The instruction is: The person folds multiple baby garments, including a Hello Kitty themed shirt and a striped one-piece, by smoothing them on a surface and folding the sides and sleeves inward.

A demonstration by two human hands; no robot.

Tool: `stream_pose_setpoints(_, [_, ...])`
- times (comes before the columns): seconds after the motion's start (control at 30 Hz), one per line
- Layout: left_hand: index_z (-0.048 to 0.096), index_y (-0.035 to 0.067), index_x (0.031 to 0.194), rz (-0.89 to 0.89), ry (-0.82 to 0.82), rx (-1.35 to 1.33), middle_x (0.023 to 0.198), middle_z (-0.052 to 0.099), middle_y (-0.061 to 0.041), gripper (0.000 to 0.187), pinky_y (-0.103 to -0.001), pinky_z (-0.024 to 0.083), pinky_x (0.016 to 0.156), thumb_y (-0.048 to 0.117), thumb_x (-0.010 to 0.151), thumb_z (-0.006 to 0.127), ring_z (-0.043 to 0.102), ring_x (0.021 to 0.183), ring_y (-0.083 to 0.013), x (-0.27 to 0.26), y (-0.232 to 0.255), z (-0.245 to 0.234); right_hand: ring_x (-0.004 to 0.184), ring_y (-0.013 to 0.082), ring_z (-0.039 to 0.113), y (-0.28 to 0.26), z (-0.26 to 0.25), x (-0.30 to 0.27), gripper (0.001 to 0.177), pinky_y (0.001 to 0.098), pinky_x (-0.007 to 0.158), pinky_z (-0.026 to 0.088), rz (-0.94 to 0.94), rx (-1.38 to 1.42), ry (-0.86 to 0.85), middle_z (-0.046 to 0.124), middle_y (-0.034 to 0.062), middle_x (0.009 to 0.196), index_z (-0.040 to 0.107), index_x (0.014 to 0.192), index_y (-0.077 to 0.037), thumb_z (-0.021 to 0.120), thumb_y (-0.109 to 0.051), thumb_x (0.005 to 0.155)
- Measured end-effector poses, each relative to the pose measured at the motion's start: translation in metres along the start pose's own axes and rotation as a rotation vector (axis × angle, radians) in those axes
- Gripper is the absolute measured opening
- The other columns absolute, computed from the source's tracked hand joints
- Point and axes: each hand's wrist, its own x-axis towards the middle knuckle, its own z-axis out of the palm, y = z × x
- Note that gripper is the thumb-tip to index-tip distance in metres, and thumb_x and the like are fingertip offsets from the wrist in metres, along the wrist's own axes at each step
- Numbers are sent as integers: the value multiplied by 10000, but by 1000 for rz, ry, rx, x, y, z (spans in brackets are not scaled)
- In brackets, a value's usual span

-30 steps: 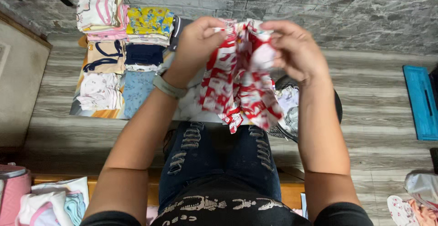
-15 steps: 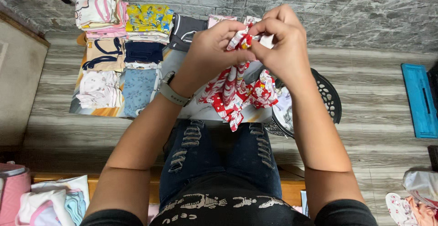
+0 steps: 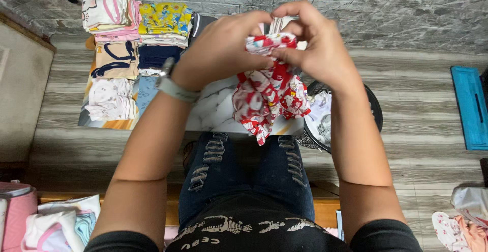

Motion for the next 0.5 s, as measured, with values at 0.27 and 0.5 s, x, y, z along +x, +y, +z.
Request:
stream_pose_setpoints(0.27, [701, 14, 1129, 77, 17, -113, 1077, 741, -141, 262, -376, 573, 889, 139, 922, 801, 747, 1005, -291, 8, -3, -12, 1127, 145, 668, 107, 11, -60, 200, 330, 1057, 529, 174, 350, 258, 718, 52, 1177, 653, 1129, -37, 720, -208, 1048])
stream_pose_setpoints(0.5, [685, 5, 1149, 171, 13, -51, 1132, 717, -138, 215, -381, 557, 926, 55, 954, 760, 708, 1070, -314, -2, -17, -19, 995, 89, 666, 202, 76, -89, 241, 287, 893, 522, 553, 713, 189, 740, 2, 1093, 713, 1149, -73, 716, -204, 948])
